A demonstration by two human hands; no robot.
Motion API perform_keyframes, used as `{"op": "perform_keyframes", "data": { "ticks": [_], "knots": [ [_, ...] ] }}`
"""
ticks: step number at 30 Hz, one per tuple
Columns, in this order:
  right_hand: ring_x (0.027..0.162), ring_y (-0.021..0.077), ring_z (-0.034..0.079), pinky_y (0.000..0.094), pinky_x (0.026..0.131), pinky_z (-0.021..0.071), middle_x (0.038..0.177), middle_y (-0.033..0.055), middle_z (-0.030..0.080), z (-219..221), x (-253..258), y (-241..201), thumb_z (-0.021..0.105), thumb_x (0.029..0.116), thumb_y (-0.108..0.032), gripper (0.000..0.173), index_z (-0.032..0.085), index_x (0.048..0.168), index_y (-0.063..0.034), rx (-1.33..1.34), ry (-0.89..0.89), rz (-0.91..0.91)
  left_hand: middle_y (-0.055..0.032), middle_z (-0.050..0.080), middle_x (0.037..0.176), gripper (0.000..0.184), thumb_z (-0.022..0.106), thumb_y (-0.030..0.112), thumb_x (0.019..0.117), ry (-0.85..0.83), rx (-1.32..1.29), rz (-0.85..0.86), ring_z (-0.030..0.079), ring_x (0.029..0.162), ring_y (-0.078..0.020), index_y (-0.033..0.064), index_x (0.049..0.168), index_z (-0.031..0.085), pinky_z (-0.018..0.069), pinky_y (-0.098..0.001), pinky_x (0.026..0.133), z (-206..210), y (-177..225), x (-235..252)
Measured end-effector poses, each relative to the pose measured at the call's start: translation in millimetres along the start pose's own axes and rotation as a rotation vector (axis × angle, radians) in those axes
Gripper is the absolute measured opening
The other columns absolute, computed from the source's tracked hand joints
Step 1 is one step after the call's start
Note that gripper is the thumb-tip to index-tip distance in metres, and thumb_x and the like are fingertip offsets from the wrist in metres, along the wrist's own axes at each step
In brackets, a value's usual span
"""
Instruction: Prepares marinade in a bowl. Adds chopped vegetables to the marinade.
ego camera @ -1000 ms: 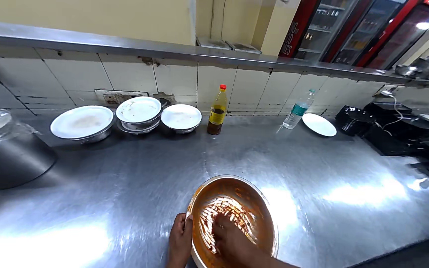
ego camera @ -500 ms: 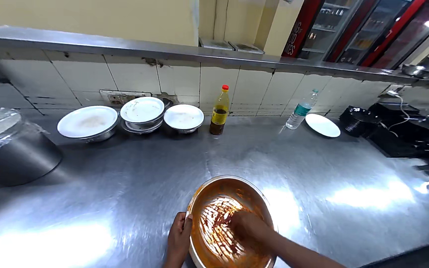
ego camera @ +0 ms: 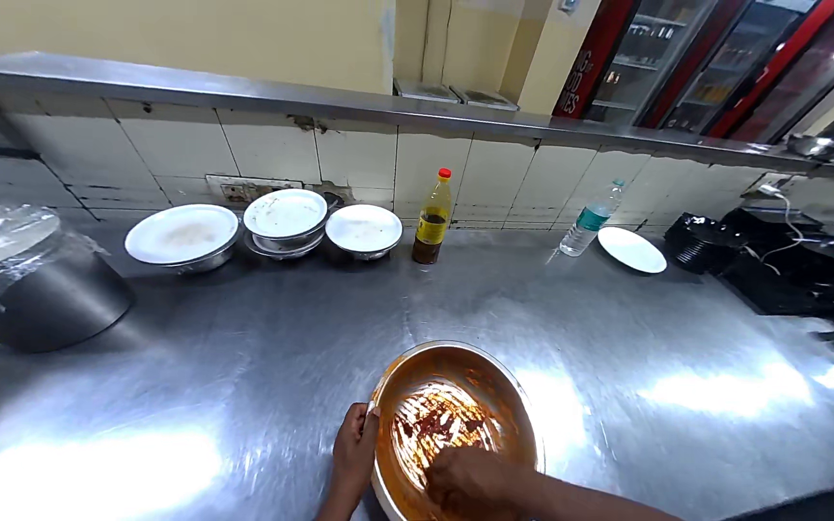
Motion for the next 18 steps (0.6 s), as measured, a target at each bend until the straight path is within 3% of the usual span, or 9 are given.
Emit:
{"op": "perform_keyframes", "data": {
  "ticks": [1,3,5,6,9,11,13,16,18],
  "knots": [
    [0.123,0.0397,0.061,0.0555,0.106,0.0470,0.123,0.0198,0.069,-7,4,6,0.063,0.0980,-0.005,0.017,0.074,0.109,0.0000,-0.043,0.019,-0.005,-0.0080,0.061,0.081,0.021,0.049,0.014,0.1055,-0.015,0.011,0.000,0.061,0.073,-0.0128,-0.0044,0.109,0.059,0.0524,-0.0311,0.072,0,1,1],
    [0.133,0.0382,0.056,0.0530,0.115,0.0418,0.132,0.0187,0.067,-21,20,23,0.064,0.0969,-0.006,0.018,0.076,0.109,-0.0009,-0.057,0.147,-0.036,-0.0085,0.061,0.082,0.021,0.048,0.015,0.1056,-0.054,0.032,0.005,0.061,0.074,-0.0139,-0.0039,0.110,0.058,0.0529,-0.0322,0.072,0,1,5],
    [0.142,0.0359,0.050,0.0491,0.122,0.0343,0.141,0.0185,0.062,-33,30,43,0.059,0.1011,-0.010,0.024,0.075,0.117,-0.0010,-0.020,0.250,-0.003,-0.0084,0.060,0.081,0.022,0.048,0.015,0.1055,-0.072,0.065,0.014,0.061,0.074,-0.0143,-0.0038,0.110,0.058,0.0529,-0.0330,0.072,0,2,6],
    [0.141,0.0352,0.051,0.0489,0.121,0.0347,0.140,0.0186,0.063,-39,27,53,0.059,0.1022,-0.011,0.024,0.074,0.118,-0.0007,0.002,0.295,0.056,-0.0092,0.060,0.081,0.023,0.048,0.015,0.1055,-0.070,0.082,0.013,0.061,0.074,-0.0152,-0.0045,0.111,0.058,0.0529,-0.0340,0.073,-1,2,5],
    [0.137,0.0365,0.052,0.0502,0.116,0.0397,0.140,0.0206,0.060,-45,-6,60,0.056,0.1031,-0.012,0.029,0.068,0.127,-0.0010,0.018,0.291,0.431,-0.0085,0.062,0.080,0.021,0.051,0.014,0.1055,0.014,0.067,-0.005,0.061,0.072,-0.0137,-0.0044,0.111,0.060,0.0527,-0.0324,0.071,0,0,-3],
    [0.138,0.0435,0.048,0.0560,0.113,0.0408,0.144,0.0272,0.053,-34,-28,37,0.060,0.1029,-0.021,0.041,0.059,0.137,0.0018,0.046,0.183,0.704,-0.0074,0.061,0.077,0.019,0.051,0.012,0.1051,0.060,0.025,-0.014,0.060,0.069,-0.0124,-0.0047,0.110,0.059,0.0521,-0.0308,0.069,1,-1,-8],
    [0.139,0.0504,0.044,0.0608,0.111,0.0408,0.148,0.0327,0.045,-17,-35,7,0.065,0.1000,-0.023,0.051,0.053,0.142,0.0047,0.120,0.097,0.851,-0.0064,0.061,0.076,0.019,0.051,0.013,0.1048,0.070,0.003,-0.011,0.060,0.068,-0.0112,-0.0044,0.110,0.059,0.0521,-0.0294,0.068,2,0,-8],
    [0.129,0.0504,0.053,0.0601,0.103,0.0487,0.141,0.0334,0.049,1,-12,-27,0.062,0.1006,-0.013,0.041,0.056,0.136,0.0057,0.214,0.112,0.758,-0.0069,0.060,0.078,0.019,0.051,0.013,0.1052,0.036,0.009,-0.017,0.060,0.070,-0.0120,-0.0041,0.109,0.058,0.0518,-0.0300,0.069,3,2,-5],
    [0.119,0.0462,0.060,0.0575,0.098,0.0522,0.132,0.0304,0.056,-2,12,-15,0.061,0.0991,-0.010,0.029,0.066,0.125,0.0012,0.216,0.221,0.636,-0.0080,0.059,0.079,0.019,0.050,0.013,0.1053,0.003,0.032,-0.016,0.059,0.071,-0.0137,-0.0040,0.108,0.058,0.0514,-0.0318,0.071,2,2,-2]
  ]
}}
Point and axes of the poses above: each hand's wrist, its own x-axis towards the middle knuckle, its own z-axis out of the palm, y = z × x, the point moved 4 cm from there along x, towards the middle knuckle
